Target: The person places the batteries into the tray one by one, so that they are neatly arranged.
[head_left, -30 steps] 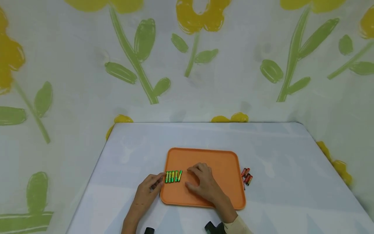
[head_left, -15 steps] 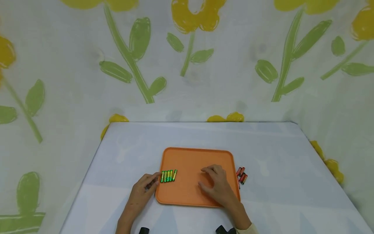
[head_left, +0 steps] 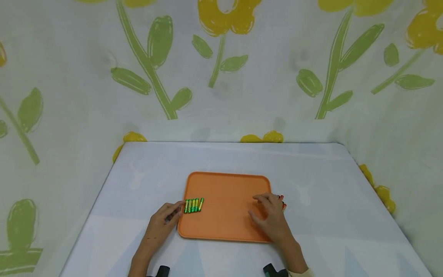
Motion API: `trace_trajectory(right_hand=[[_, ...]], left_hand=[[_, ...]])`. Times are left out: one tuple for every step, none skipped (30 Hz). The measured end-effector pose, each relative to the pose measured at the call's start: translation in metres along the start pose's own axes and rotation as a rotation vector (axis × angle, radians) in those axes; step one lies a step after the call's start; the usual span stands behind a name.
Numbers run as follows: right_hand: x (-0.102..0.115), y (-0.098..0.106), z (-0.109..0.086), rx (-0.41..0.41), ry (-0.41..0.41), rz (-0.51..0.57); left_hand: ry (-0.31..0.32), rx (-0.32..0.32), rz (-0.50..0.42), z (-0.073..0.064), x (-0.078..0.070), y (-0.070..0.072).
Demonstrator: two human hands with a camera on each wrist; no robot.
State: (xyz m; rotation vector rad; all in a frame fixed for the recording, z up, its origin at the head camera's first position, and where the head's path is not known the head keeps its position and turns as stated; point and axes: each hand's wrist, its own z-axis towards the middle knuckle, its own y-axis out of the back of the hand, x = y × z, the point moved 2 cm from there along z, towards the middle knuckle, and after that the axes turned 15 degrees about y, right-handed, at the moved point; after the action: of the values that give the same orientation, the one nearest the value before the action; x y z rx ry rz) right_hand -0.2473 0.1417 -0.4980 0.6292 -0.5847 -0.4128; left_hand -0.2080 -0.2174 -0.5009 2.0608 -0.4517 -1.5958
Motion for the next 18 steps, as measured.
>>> trace_trajectory(right_hand=[[-0.003,0.003,-0.002,-0.010,-0.006,-0.002],[-0.007,0.007,-0.004,-0.022,-0.011,-0.003],[-0.010,0.010,-0.007,-0.035,-0.016,-0.003],[-0.013,0.013,-0.009,-0.050,-0.018,-0.007],[-0.016,0.016,-0.011,-0.060,-0.023,-0.009],[-0.019,0.018,-0.013,-0.067,-0.028,-0.009],[-0.022,0.020,-0.015,-0.071,-0.029,-0.012],[-0.024,0.021,-0.017,-0.070,-0.036,-0.016],[-0.026,0.022,-0.019,-0.065,-0.049,-0.018],[-0.027,0.024,-0.021,-0.059,-0.064,-0.023],[-0.028,0.025,-0.023,-0.051,-0.083,-0.031],[-0.029,0.026,-0.025,-0.042,-0.106,-0.038],[-0.030,0.028,-0.027,-0.035,-0.134,-0.046],[-0.030,0.029,-0.028,-0.034,-0.157,-0.050],[-0.031,0.031,-0.029,-0.032,-0.172,-0.052],[-0.031,0.033,-0.031,-0.030,-0.188,-0.061],[-0.032,0.035,-0.032,-0.032,-0.201,-0.070],[-0.034,0.036,-0.034,-0.032,-0.215,-0.073]], left_hand=[[0.007,0.002,0.001,0.000,0.000,-0.001],[0.007,0.003,0.000,0.000,0.000,-0.001],[-0.001,0.000,0.002,0.000,0.000,-0.002],[-0.009,-0.002,0.003,0.000,0.000,-0.002],[-0.020,-0.007,0.004,0.000,0.001,-0.002],[-0.032,-0.013,0.007,0.000,0.001,-0.002],[-0.043,-0.018,0.012,0.000,0.001,-0.002],[-0.052,-0.021,0.015,0.001,0.001,-0.001],[-0.056,-0.022,0.017,0.001,0.001,-0.001],[-0.059,-0.020,0.016,0.001,0.001,-0.001],[-0.064,-0.020,0.019,0.001,0.001,-0.001],[-0.064,-0.017,0.020,0.002,0.000,-0.002],[-0.062,-0.016,0.022,0.002,0.000,-0.002],[-0.063,-0.016,0.024,0.002,0.000,-0.002],[-0.060,-0.017,0.028,0.002,0.000,-0.002],[-0.058,-0.018,0.032,0.001,0.001,-0.002],[-0.054,-0.020,0.036,0.001,0.001,-0.002],[-0.047,-0.019,0.038,0.001,0.002,-0.003]])
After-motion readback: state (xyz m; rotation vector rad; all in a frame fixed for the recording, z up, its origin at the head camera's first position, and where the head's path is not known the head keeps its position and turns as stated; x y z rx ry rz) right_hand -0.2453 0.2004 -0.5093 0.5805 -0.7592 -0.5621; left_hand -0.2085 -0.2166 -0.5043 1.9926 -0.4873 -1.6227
